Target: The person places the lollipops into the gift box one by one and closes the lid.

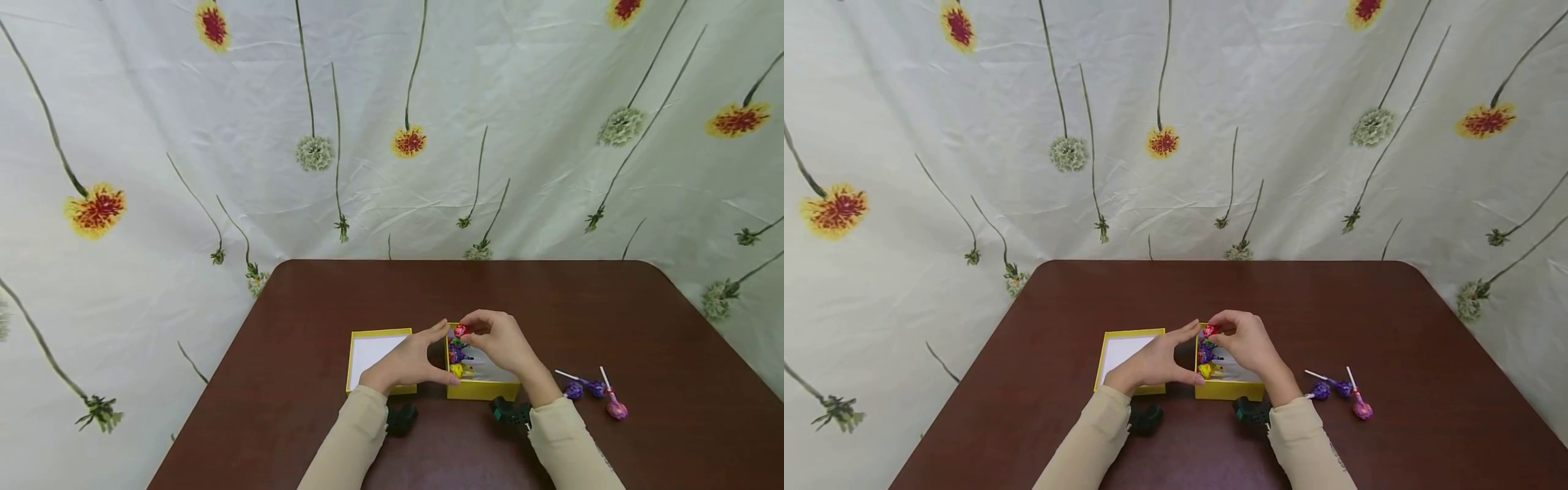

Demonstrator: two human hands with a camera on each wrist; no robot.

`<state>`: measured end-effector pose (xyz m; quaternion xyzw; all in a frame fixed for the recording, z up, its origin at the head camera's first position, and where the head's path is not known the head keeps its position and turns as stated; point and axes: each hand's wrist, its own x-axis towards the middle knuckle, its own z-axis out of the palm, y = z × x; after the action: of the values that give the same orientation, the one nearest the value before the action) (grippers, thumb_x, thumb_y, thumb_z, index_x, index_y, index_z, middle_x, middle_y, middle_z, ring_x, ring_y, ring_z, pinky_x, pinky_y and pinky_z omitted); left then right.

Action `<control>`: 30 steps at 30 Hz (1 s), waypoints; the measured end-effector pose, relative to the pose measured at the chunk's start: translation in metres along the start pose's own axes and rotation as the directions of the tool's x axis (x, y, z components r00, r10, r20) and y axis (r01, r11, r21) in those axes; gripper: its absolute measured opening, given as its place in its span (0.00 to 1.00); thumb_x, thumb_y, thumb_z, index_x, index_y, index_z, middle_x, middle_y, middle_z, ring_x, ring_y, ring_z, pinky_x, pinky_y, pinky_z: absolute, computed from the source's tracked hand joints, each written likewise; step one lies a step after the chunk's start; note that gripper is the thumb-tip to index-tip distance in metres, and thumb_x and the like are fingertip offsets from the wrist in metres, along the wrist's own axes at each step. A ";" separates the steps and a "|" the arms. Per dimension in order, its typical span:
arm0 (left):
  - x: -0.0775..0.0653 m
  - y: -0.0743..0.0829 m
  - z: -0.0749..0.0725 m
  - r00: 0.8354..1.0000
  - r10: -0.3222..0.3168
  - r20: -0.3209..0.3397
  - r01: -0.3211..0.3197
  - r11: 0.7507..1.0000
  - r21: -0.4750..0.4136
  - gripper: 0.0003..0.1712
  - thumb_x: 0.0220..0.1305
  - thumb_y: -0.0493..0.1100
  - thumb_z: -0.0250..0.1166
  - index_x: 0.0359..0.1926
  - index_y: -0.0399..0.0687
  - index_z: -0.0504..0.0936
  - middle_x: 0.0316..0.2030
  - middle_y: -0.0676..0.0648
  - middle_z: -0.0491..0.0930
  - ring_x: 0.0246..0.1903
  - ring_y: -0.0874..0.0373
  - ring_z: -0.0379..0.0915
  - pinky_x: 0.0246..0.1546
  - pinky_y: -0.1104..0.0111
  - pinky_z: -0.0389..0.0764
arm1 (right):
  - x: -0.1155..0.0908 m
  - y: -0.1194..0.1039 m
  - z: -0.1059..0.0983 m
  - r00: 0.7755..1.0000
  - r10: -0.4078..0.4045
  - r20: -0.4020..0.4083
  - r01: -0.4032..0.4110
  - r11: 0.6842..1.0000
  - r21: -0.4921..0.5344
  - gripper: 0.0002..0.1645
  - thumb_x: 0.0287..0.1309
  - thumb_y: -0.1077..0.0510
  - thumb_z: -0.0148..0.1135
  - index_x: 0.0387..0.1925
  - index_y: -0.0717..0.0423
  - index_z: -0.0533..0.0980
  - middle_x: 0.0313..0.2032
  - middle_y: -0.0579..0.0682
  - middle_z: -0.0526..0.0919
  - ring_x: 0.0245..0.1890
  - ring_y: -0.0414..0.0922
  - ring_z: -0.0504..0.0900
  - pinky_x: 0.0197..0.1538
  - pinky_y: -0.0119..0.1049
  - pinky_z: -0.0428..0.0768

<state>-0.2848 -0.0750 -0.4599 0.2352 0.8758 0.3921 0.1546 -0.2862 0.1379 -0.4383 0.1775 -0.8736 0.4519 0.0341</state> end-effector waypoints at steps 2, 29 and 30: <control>-0.001 -0.001 0.001 1.000 -0.002 0.002 0.002 1.000 -0.004 0.58 0.52 0.61 0.76 0.79 0.57 0.56 0.80 0.53 0.49 0.78 0.48 0.49 0.73 0.46 0.61 | 0.000 0.001 0.005 1.000 0.028 -0.009 -0.028 1.000 -0.003 0.09 0.56 0.66 0.71 0.40 0.58 0.85 0.38 0.52 0.88 0.37 0.44 0.85 0.42 0.37 0.87; 0.000 -0.001 0.000 1.000 0.029 -0.002 -0.029 1.000 0.000 0.57 0.53 0.60 0.76 0.78 0.55 0.56 0.80 0.52 0.49 0.77 0.48 0.50 0.73 0.48 0.63 | 0.000 -0.005 0.015 0.994 0.066 -0.085 -0.075 0.992 -0.100 0.10 0.58 0.68 0.69 0.42 0.59 0.85 0.43 0.56 0.89 0.43 0.52 0.88 0.48 0.47 0.87; 0.000 -0.001 -0.001 1.000 0.027 -0.004 -0.027 1.000 -0.003 0.57 0.53 0.60 0.76 0.78 0.55 0.56 0.80 0.52 0.49 0.77 0.49 0.50 0.73 0.48 0.63 | 0.000 -0.007 0.012 0.994 0.060 -0.088 -0.069 0.993 -0.100 0.10 0.59 0.67 0.68 0.43 0.60 0.85 0.44 0.56 0.89 0.44 0.53 0.88 0.48 0.47 0.87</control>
<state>-0.2852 -0.0760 -0.4603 0.2460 0.8722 0.3960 0.1481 -0.2827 0.1243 -0.4402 0.1277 -0.8988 0.4141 0.0656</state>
